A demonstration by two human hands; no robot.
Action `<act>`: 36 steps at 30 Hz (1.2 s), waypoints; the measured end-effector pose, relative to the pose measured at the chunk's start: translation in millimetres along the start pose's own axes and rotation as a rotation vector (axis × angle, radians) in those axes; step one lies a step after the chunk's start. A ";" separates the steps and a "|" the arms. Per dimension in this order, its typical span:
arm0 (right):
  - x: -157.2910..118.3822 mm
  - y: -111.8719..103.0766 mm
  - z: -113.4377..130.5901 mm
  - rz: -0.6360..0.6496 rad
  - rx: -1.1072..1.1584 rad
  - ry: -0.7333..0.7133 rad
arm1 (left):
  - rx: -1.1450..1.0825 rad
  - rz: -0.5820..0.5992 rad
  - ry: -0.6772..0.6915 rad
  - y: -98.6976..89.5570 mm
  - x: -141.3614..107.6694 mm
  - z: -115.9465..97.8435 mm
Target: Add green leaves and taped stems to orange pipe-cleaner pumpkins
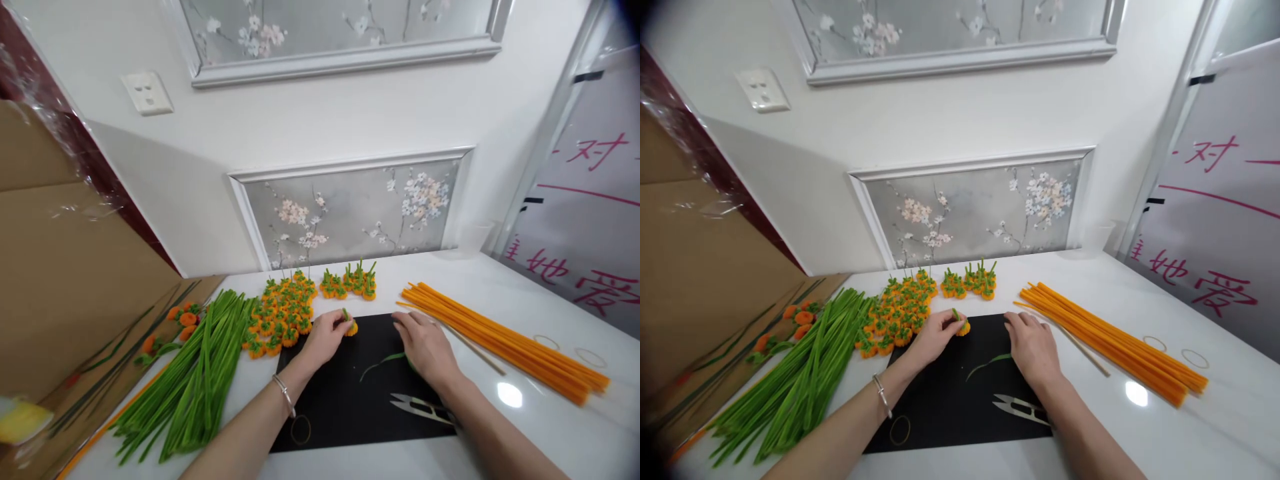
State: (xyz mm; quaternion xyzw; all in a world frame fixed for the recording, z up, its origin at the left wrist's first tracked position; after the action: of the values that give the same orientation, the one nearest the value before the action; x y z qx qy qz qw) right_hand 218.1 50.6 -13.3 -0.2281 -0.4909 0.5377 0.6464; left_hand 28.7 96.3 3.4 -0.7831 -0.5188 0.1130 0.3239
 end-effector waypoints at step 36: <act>-15.9 1.0 37.8 0.139 0.430 -0.116 | -0.165 0.141 -0.031 12.8 -50.7 -11.5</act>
State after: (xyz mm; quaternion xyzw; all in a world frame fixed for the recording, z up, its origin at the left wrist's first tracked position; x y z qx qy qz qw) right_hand 185.4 27.5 -4.7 -0.0871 -0.3844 0.6855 0.6121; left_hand 21.9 43.7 -3.9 -0.8398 -0.4747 0.1046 0.2417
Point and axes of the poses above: each hand's wrist, its own x-axis towards the middle knuckle, its own y-axis out of the palm, z = x × y, the point moved 6 cm from there along x, towards the middle knuckle, and after that the axes turned 6 degrees about z, right-handed, at the moved point
